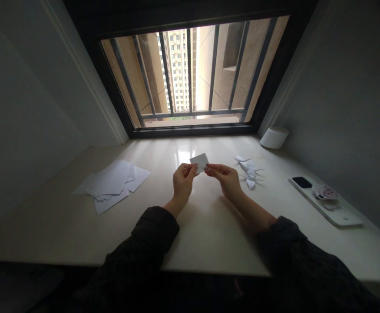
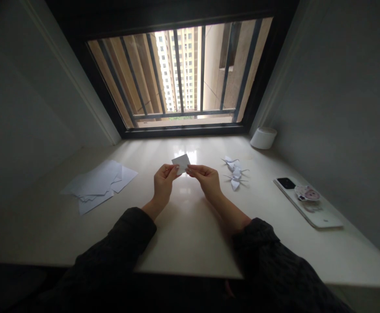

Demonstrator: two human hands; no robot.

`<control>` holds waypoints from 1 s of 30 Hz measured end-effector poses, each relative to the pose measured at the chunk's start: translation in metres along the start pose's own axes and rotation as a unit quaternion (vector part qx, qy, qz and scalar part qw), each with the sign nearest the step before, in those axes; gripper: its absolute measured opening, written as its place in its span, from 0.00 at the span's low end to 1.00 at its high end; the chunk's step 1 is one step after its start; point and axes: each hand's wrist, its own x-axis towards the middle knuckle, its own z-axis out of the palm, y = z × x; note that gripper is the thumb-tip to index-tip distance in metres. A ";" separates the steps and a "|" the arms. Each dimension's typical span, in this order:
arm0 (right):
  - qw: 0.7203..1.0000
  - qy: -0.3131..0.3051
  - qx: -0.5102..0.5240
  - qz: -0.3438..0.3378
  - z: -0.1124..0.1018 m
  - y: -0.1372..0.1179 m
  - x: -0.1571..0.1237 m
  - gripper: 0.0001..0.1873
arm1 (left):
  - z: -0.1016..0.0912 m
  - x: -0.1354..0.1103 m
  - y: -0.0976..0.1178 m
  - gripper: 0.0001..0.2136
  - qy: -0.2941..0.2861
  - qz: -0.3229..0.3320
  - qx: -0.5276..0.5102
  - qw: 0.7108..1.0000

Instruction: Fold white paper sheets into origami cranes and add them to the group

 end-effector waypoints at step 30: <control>0.998 -0.011 0.051 0.019 -0.003 0.011 0.005 0.14 | -0.001 0.002 0.003 0.18 -0.016 0.004 -0.003 1.000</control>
